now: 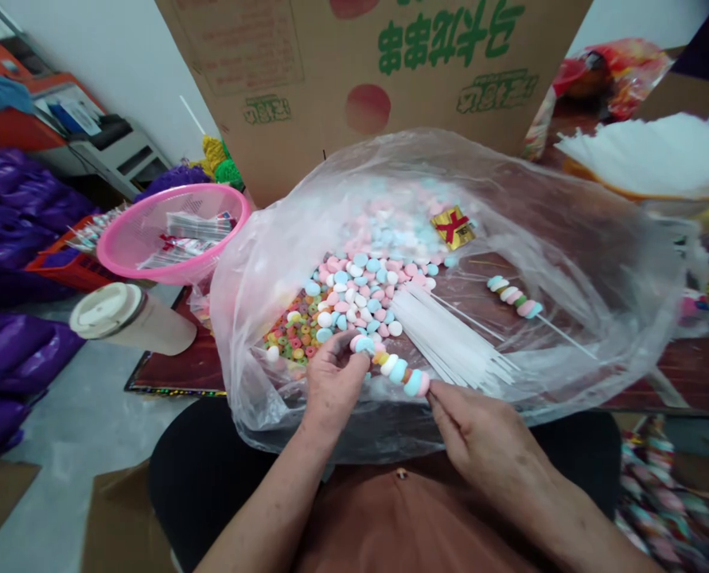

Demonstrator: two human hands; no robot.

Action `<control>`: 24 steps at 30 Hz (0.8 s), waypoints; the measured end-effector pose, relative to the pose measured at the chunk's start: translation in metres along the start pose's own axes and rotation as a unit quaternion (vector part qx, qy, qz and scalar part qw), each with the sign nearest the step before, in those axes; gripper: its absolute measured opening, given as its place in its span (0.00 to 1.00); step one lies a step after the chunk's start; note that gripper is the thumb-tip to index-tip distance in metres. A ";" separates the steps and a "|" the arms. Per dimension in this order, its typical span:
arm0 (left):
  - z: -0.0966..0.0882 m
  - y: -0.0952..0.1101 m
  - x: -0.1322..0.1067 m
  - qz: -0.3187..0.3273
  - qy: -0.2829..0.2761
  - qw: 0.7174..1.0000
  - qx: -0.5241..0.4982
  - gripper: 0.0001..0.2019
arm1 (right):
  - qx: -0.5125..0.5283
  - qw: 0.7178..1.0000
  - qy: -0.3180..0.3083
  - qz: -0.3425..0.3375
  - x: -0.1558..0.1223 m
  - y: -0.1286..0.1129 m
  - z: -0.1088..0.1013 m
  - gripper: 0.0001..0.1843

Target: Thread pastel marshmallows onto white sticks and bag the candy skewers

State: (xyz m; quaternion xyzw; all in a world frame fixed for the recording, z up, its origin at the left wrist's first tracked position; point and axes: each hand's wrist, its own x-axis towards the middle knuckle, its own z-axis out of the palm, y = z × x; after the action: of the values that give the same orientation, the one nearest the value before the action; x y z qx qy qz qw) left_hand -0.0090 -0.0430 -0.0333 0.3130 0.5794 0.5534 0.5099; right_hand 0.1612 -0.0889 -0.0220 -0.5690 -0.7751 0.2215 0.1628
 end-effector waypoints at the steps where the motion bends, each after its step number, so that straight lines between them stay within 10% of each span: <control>1: 0.000 -0.001 -0.001 0.005 0.005 1.000 0.019 0.12 | -0.028 1.000 -0.008 0.007 0.000 -0.002 0.001 0.15; 13: -0.008 -0.013 -0.007 0.133 -0.040 0.968 0.211 0.15 | -0.172 0.975 -0.124 0.065 0.006 -0.020 -0.017 0.12; 24: -0.014 -0.015 -0.006 0.138 -0.043 0.954 0.264 0.15 | -0.068 0.994 -0.081 0.037 0.014 -0.022 0.007 0.13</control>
State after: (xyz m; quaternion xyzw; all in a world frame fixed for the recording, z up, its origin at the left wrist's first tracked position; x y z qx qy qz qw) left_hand -0.0169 -0.0561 -0.0483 0.5369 0.6334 0.4319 0.3521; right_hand 0.1359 -0.0826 -0.0165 -0.5875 -0.7771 0.2198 0.0520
